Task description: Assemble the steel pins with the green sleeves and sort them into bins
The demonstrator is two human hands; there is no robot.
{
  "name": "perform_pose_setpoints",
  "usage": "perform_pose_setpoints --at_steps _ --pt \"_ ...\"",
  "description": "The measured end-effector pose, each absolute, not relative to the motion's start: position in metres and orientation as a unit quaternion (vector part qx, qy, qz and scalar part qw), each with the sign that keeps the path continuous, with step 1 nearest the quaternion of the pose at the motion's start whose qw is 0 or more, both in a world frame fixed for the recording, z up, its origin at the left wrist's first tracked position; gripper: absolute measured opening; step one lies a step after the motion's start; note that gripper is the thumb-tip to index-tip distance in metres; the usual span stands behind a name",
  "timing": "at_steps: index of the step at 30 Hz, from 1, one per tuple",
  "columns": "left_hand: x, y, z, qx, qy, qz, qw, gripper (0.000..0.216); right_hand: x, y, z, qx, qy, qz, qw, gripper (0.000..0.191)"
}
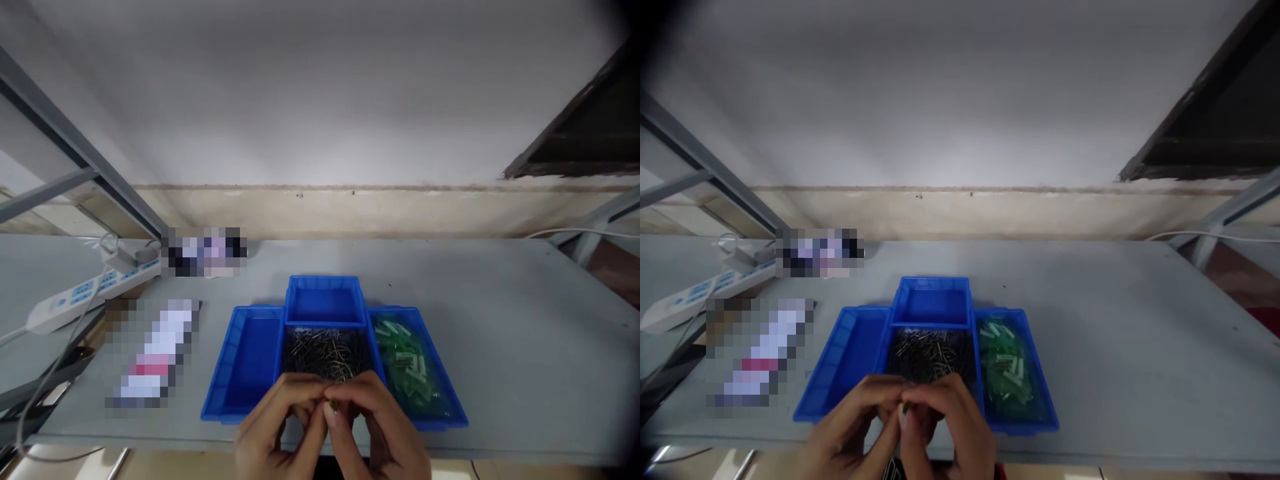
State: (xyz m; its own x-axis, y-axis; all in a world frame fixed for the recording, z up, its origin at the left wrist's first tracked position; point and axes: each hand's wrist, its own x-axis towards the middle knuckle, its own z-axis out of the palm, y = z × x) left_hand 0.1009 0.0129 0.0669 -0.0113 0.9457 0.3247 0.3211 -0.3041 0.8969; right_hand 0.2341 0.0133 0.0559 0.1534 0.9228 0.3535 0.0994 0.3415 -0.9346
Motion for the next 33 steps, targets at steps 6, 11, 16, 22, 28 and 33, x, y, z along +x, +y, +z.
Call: perform_pose_setpoints --at_steps 6,11,16,22,28,33 --pt "0.099 -0.005 0.061 0.587 0.551 0.509 0.305 0.012 0.231 -0.002 0.053 -0.48 -0.575 0.333 0.573 0.015" --pt "0.101 -0.014 0.063 0.559 0.577 0.535 0.26 0.011 0.227 -0.012 0.052 -0.485 -0.589 0.331 0.556 0.012" --pt "0.099 -0.021 0.057 0.556 0.588 0.533 0.245 0.008 0.229 -0.018 0.052 -0.488 -0.584 0.347 0.548 0.016" --pt "0.073 -0.031 0.049 0.485 0.663 0.553 0.14 0.008 0.237 -0.017 0.044 -0.538 -0.626 0.231 0.515 0.009" --pt "0.032 -0.027 0.053 0.435 0.784 0.44 0.046 0.028 0.228 -0.005 0.021 -0.564 -0.676 0.195 0.432 0.02" --pt "0.033 -0.017 0.054 0.48 0.772 0.417 0.027 0.031 0.216 0.014 0.013 -0.572 -0.684 0.156 0.424 0.024"
